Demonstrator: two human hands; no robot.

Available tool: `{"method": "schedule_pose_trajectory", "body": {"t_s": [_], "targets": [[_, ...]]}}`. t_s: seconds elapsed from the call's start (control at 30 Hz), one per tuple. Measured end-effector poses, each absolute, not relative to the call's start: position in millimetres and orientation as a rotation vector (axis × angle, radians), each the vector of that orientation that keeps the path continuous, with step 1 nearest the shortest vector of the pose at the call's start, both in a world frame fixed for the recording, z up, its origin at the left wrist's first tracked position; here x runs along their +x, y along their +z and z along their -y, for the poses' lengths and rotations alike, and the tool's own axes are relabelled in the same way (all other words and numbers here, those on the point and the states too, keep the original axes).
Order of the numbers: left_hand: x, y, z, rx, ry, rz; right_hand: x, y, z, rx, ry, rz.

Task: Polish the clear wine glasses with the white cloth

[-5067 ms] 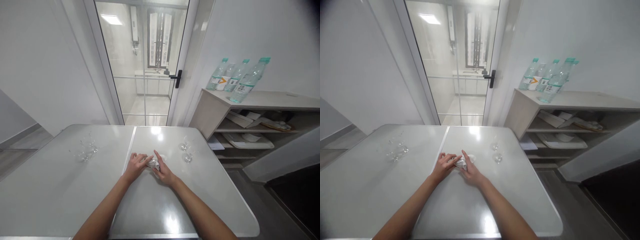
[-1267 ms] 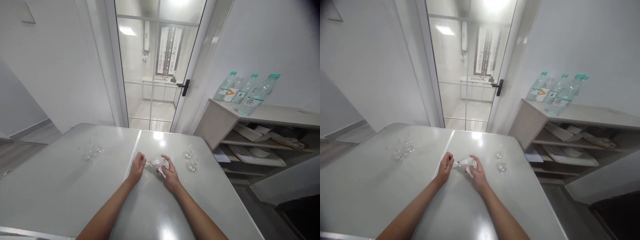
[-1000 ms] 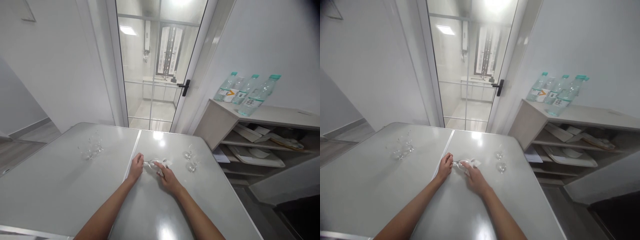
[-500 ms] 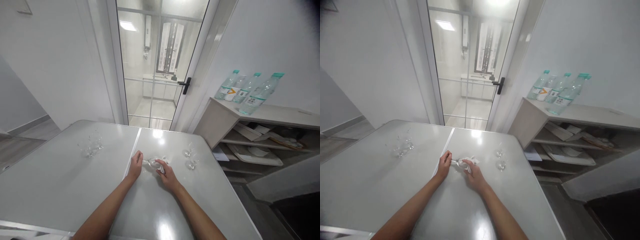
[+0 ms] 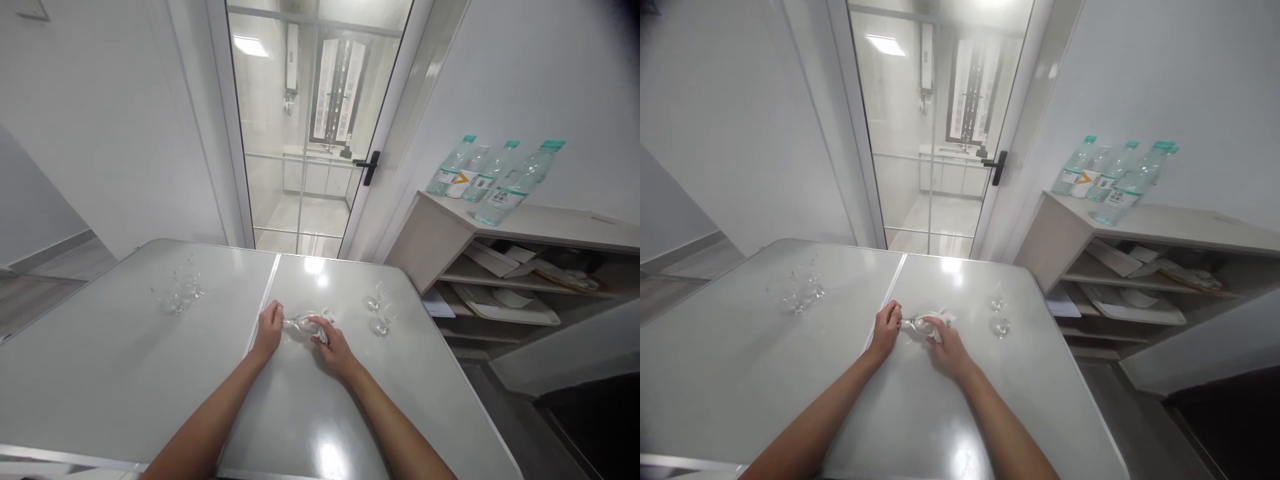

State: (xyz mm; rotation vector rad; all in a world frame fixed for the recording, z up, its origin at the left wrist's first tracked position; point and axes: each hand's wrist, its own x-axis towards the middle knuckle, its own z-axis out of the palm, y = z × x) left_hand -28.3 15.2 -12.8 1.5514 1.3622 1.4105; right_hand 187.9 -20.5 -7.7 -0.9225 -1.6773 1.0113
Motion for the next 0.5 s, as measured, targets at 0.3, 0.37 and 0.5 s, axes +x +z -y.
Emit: {"method": "schedule_pose_trajectory", "body": {"t_s": [0.3, 0.37, 0.5], "targets": [[-25, -4, -11, 1.803, 1.369, -1.304, 185, -16, 11, -0.949, 1.285, 1.064], [-24, -5, -11, 1.732, 1.369, -1.337, 186, -14, 12, -0.948, 1.285, 1.15], [-25, -7, -11, 1.571, 1.422, -1.343, 189, -14, 13, -0.959, 1.127, 1.317]]}}
